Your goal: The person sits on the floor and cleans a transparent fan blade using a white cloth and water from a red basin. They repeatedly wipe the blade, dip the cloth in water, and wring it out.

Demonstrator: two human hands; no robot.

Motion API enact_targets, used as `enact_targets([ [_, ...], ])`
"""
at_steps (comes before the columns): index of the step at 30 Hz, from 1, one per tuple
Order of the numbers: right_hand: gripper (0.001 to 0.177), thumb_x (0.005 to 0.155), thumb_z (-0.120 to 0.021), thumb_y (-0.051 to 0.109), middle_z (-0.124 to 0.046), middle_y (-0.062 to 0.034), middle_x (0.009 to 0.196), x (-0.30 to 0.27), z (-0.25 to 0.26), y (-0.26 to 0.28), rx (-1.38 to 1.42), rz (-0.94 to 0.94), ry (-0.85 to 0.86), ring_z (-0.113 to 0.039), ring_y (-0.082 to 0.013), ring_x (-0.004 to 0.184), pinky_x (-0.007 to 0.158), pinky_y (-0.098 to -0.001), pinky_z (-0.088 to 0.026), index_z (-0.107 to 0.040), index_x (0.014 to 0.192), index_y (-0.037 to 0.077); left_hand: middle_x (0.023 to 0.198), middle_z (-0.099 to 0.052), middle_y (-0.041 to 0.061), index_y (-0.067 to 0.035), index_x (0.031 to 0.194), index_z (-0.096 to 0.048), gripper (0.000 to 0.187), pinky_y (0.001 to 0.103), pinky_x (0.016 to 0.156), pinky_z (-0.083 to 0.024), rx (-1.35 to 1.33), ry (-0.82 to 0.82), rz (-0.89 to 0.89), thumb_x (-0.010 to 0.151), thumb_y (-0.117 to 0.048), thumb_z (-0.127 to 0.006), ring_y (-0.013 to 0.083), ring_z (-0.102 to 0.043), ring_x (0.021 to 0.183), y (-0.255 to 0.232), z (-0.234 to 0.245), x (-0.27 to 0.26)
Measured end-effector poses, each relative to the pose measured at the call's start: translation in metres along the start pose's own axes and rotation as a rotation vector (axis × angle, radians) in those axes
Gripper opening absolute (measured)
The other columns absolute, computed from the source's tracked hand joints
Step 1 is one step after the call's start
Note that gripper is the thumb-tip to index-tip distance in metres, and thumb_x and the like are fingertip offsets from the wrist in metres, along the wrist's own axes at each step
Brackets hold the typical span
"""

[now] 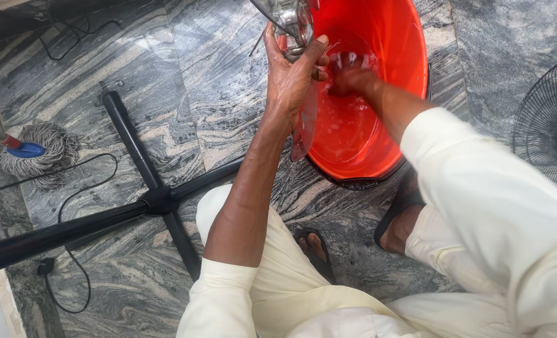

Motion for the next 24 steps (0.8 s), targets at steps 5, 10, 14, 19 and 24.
enact_targets([
  [5,0.072,0.090,-0.063,0.039,-0.029,-0.0297,0.152,-0.045,-0.092,0.050,-0.322,0.227,0.097,-0.036,-0.0577,0.128,0.097,-0.0604,-0.047,-0.037,0.147,0.002,0.085,-0.070,0.011,-0.014,0.152,-0.030,0.092,0.040,0.063,-0.065,0.070,0.050,0.024,0.080,-0.046,-0.078,0.0192,-0.071,0.065,0.005,0.000,0.003],
  [10,0.074,0.076,-0.080,0.030,-0.056,-0.0137,0.139,-0.124,-0.047,0.073,0.226,0.599,0.482,-0.054,-0.0351,0.121,0.099,-0.0483,-0.048,-0.050,0.142,0.015,0.097,-0.072,0.011,-0.011,0.139,-0.044,0.075,0.042,0.060,-0.067,0.061,-0.005,0.091,0.077,-0.041,-0.073,0.0215,-0.077,0.070,0.030,0.009,0.016],
  [14,0.067,0.075,-0.084,0.033,-0.076,-0.0095,0.119,-0.195,0.064,0.033,0.348,0.445,0.425,-0.073,-0.0263,0.106,0.095,-0.0474,-0.055,-0.060,0.137,0.023,0.116,-0.069,0.016,0.003,0.134,-0.057,0.060,0.043,0.074,-0.067,0.034,0.016,0.109,0.083,-0.025,-0.074,0.0205,-0.072,0.098,0.058,0.012,0.030],
  [19,0.061,0.081,-0.078,0.027,-0.074,-0.0105,0.118,-0.240,0.183,0.003,0.802,0.494,-0.080,-0.069,-0.0208,0.109,0.105,-0.0460,-0.049,-0.060,0.139,0.021,0.114,-0.065,0.016,-0.004,0.138,-0.040,0.072,0.041,0.077,-0.066,-0.055,0.015,0.131,0.073,-0.005,-0.071,0.0263,-0.073,0.092,0.084,-0.010,0.040],
  [24,0.039,0.103,-0.069,0.027,-0.072,-0.0115,0.111,-0.186,0.183,-0.027,0.807,0.185,-0.478,-0.071,-0.0276,0.097,0.091,-0.0449,-0.061,-0.061,0.140,0.014,0.121,-0.066,0.018,0.001,0.144,-0.043,0.069,0.044,0.089,-0.063,0.001,0.105,-0.047,0.080,0.004,-0.067,0.0263,-0.070,0.103,0.077,-0.044,0.036],
])
Point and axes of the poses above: each hand's wrist, its own x-axis towards the middle knuckle, its own z-axis out of the back of the hand, y = z × x, the point moved 10 cm from there along x, towards the middle knuckle
